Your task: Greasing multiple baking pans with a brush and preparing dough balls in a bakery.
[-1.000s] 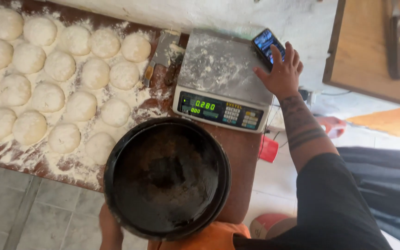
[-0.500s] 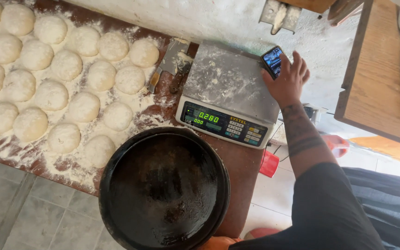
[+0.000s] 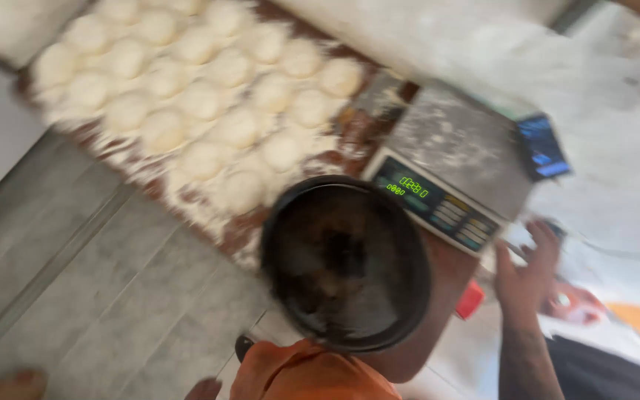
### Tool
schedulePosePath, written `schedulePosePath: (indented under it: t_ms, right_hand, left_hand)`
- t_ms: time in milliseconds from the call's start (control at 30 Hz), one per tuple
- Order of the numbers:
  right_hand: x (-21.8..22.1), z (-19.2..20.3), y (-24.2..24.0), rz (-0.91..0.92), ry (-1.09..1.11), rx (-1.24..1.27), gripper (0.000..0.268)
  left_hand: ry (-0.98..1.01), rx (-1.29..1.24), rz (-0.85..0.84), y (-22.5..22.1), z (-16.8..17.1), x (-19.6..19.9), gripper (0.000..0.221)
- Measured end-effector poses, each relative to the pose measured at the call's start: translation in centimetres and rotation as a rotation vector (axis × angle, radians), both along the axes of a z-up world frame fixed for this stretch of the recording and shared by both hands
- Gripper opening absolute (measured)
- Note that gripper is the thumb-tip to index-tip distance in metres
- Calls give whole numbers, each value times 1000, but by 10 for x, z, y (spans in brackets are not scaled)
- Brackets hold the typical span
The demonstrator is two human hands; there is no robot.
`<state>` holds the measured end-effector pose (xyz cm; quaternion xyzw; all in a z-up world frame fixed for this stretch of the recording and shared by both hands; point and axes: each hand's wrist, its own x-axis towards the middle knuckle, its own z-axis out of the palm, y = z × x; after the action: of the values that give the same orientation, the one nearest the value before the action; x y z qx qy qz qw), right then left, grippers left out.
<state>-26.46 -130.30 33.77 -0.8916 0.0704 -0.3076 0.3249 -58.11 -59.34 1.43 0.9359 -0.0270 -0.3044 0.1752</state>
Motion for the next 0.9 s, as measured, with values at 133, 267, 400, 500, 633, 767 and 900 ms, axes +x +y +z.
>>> schedulePosePath:
  t_ms: [133,267,400,500,633,767,900]
  right_hand:
    - [-36,44,85,76,-73,98,49]
    - [-50,64,191,160,-144,92,46]
    - [-52,66,320,429,-183,177,41]
    - [-51,56,426,602,56,35,43]
    - [-35,-39,519,965,728,-195,55]
    - [-30,-96,588,1094,1088,-500,81]
    - [0,-96,653,1036,1536,-678,76]
  left_hand:
    - [416,-104,837,-44,110,79,59]
    - [377,-186,972,8,95,54,49]
    - [363,-185,983,91,68,10,51]
    - [352,-182,1090,161,41,-32,52]
    - [428,-280,1504,224,134,-48,50]
    - [409,-287,1649,277,115,-68,49]
    - [449,-350,1768,300,92,-51,52]
